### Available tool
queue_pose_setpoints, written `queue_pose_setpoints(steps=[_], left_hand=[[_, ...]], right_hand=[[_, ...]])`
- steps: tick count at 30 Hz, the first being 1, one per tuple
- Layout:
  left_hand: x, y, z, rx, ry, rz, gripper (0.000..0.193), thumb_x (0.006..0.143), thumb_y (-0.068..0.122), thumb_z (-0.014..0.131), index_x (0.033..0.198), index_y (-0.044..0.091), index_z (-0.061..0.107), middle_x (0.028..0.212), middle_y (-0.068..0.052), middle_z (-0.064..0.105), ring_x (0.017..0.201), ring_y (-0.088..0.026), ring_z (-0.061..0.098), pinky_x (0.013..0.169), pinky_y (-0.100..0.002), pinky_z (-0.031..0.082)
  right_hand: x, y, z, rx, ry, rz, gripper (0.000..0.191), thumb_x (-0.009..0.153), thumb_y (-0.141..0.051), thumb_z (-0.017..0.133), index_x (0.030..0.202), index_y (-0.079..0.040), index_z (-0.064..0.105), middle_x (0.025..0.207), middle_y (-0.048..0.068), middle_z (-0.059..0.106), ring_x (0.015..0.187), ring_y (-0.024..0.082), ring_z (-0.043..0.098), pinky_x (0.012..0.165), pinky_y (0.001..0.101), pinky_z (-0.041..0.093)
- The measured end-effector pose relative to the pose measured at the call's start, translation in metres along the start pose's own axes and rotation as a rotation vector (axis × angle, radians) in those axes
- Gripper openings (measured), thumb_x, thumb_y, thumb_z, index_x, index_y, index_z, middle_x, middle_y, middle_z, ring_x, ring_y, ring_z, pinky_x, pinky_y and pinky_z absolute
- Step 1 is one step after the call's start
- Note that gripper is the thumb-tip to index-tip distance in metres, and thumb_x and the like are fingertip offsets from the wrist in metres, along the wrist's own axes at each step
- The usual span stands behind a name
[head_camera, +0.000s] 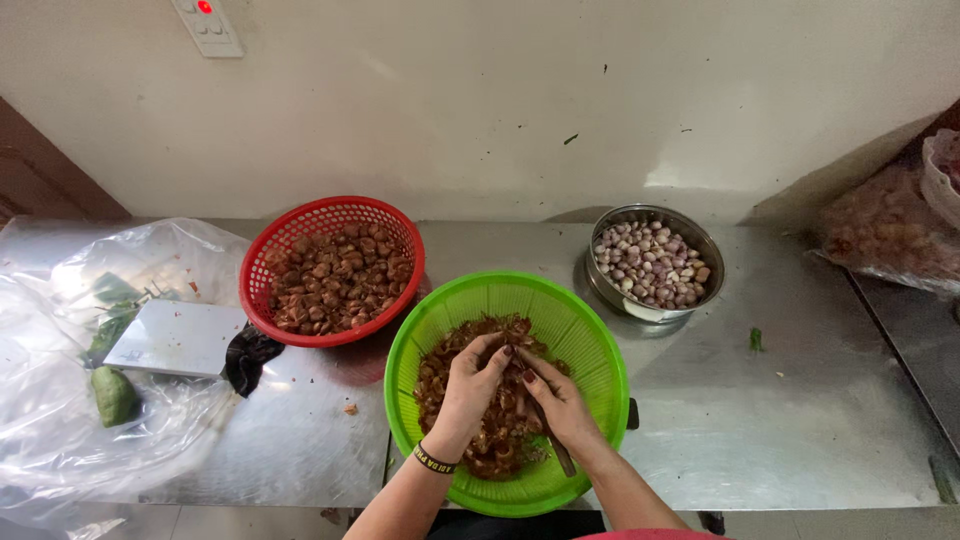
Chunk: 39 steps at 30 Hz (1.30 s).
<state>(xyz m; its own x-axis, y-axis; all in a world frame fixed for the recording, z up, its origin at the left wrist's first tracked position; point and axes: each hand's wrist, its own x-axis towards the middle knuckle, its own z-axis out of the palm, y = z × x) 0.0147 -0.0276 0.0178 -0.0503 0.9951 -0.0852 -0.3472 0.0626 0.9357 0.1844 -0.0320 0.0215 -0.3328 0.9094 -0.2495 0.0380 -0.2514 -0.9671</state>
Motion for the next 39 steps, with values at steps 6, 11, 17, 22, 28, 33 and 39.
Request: queue_pose_setpoints(steps=[6,11,17,22,28,33,39], left_hand=[[0.001,-0.006,-0.013,-0.100,0.005,-0.081,0.040,0.103,0.013,0.050,0.142,0.003,0.054,0.121,-0.005,0.069,0.101,-0.012,0.066,0.086,-0.027,0.056],[0.018,-0.017,-0.029,-0.364,0.095,-0.401,0.041,0.105,0.017,0.049,0.145,0.006,0.053,0.121,0.001,0.068,0.088,-0.010,0.060,0.083,-0.031,0.056],[0.015,-0.022,-0.025,-0.322,-0.012,-0.204,0.042,0.107,0.016,0.055,0.147,0.006,0.056,0.114,0.004,0.064,0.082,-0.006,0.053,0.077,-0.026,0.049],[0.002,-0.014,-0.009,-0.146,0.009,-0.172,0.041,0.104,0.017,0.052,0.144,0.008,0.056,0.123,0.005,0.068,0.101,-0.004,0.063,0.086,-0.022,0.052],[0.001,-0.011,-0.015,-0.095,-0.040,-0.208,0.036,0.101,0.015,0.063,0.134,0.001,0.067,0.114,-0.003,0.072,0.095,-0.010,0.063,0.083,-0.027,0.053],[0.000,-0.009,-0.019,-0.160,-0.089,-0.154,0.033,0.097,0.013,0.070,0.126,-0.004,0.071,0.109,-0.004,0.074,0.097,-0.010,0.067,0.086,-0.026,0.055],[-0.002,-0.008,-0.017,-0.155,-0.144,-0.151,0.027,0.096,0.014,0.071,0.119,-0.001,0.072,0.105,-0.003,0.074,0.095,-0.009,0.067,0.085,-0.026,0.055]], right_hand=[[0.002,-0.005,-0.004,0.090,-0.008,-0.034,0.055,0.105,-0.027,0.045,0.160,-0.025,0.039,0.070,0.001,0.059,0.055,0.008,0.048,0.050,0.0257,0.043],[0.002,-0.006,-0.004,0.144,-0.037,0.020,0.057,0.106,-0.026,0.040,0.163,-0.027,0.033,0.069,0.000,0.052,0.050,0.010,0.042,0.046,0.0270,0.039],[-0.005,-0.003,0.002,0.076,-0.114,0.014,0.058,0.106,-0.028,0.037,0.163,-0.028,0.029,0.070,-0.001,0.051,0.053,0.009,0.042,0.048,0.0267,0.041],[-0.011,-0.007,0.007,0.081,-0.110,0.022,0.059,0.105,-0.023,0.040,0.164,-0.024,0.033,0.068,0.000,0.049,0.052,0.009,0.041,0.047,0.0269,0.038],[-0.012,-0.018,-0.001,0.213,-0.147,0.075,0.056,0.106,-0.025,0.038,0.162,-0.023,0.036,0.061,0.000,0.045,0.046,0.010,0.038,0.045,0.0269,0.036],[-0.019,-0.017,-0.005,0.209,-0.186,0.045,0.058,0.105,-0.025,0.039,0.163,-0.025,0.035,0.062,0.001,0.045,0.046,0.010,0.037,0.044,0.0280,0.036],[-0.021,-0.013,-0.011,0.162,-0.211,0.000,0.057,0.106,-0.028,0.043,0.161,-0.023,0.032,0.066,0.000,0.047,0.050,0.009,0.038,0.046,0.0265,0.035]])
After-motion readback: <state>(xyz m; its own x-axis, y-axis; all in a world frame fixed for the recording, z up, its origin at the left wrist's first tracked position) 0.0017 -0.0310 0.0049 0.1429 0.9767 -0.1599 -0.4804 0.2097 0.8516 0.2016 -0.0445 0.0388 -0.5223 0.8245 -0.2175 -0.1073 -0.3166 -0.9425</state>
